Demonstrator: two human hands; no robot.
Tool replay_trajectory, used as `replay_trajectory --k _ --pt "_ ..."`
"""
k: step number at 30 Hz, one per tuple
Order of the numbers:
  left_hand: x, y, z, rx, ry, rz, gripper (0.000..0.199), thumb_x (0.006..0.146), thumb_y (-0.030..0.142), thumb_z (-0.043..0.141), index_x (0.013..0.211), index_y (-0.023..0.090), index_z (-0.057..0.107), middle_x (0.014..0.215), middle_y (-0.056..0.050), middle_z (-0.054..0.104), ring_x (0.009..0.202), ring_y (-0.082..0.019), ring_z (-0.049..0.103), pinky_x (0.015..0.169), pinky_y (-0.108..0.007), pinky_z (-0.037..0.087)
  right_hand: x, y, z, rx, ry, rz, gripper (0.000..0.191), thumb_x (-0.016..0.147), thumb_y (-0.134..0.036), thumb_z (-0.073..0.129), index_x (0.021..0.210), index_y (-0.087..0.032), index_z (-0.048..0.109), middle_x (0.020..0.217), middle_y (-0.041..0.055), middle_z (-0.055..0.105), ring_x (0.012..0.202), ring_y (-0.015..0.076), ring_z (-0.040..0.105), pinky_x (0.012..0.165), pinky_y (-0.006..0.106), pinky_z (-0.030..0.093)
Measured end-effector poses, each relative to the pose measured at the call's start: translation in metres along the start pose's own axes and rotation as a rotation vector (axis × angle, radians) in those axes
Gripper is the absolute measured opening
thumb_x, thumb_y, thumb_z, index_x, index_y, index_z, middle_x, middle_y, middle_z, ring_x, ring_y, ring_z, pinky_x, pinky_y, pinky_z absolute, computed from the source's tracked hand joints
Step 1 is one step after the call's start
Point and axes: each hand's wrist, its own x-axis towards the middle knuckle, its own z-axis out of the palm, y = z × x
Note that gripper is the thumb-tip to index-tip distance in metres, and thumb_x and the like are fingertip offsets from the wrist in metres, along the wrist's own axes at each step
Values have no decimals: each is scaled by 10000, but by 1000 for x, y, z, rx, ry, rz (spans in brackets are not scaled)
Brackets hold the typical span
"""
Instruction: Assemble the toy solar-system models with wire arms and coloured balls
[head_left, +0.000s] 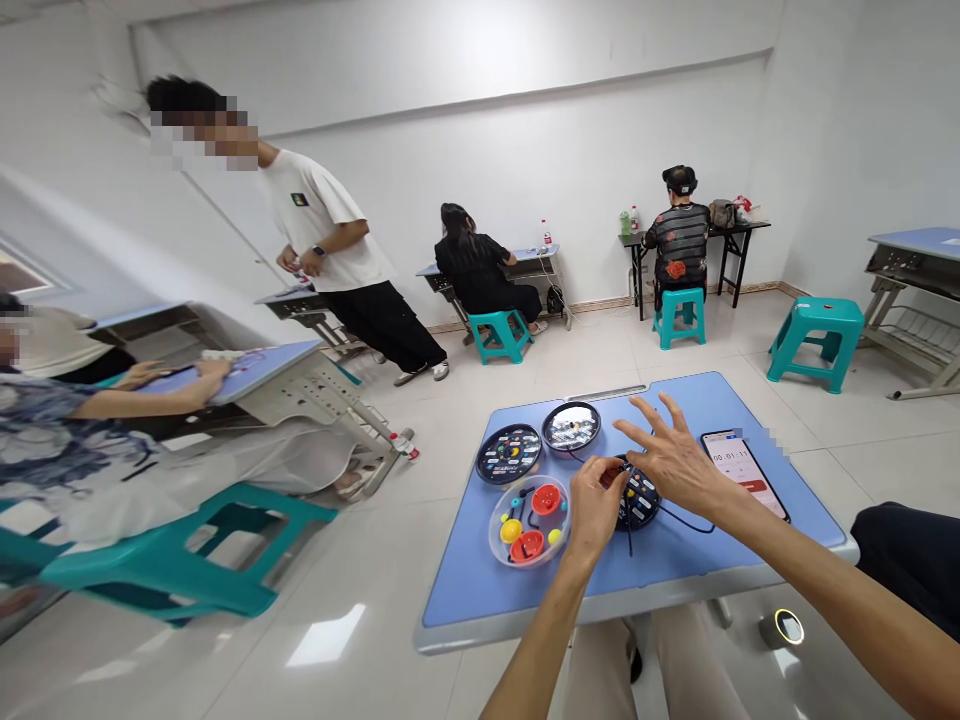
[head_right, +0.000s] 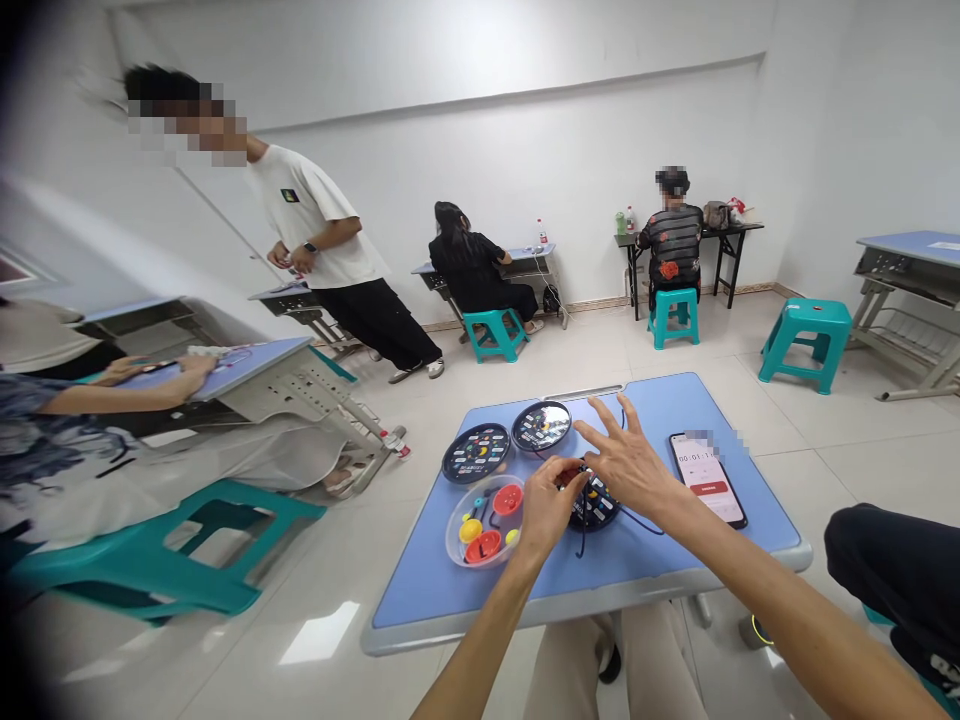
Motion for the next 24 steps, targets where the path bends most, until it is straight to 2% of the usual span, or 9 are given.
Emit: replay_trajectory --k 6,10,19,24 --pt "-2 -11 4 69 -14 -28 88 724 153 648 745 170 731 689 -9 616 635 -136 528 628 -267 393 5 -4 19 11 -120 -1 192 826 -116 642 713 -213 764 1251 71 634 1375 412 325 1128 689 124" --pt "-1 -12 6 135 -29 -53 75 702 135 674 718 173 737 657 -15 620 682 -166 522 670 -294 379 6 -7 19 41 -155 9 169 828 -141 656 746 -224 777 1192 80 664 1360 405 350 1127 682 127" --pt "-5 -7 7 195 -68 -116 162 748 119 618 774 175 767 730 -52 696 733 -192 592 715 -314 440 2 -9 32 -11 -136 -4 220 789 -66 637 707 -218 772 1204 72 685 1321 393 405 1134 650 128" --pt "-7 -3 3 187 -70 -149 195 727 143 632 860 184 769 763 -45 716 758 -208 614 758 -330 468 5 -9 16 -81 -89 7 194 775 -64 615 709 -182 753 1226 114 677 1314 412 414 1110 667 161"
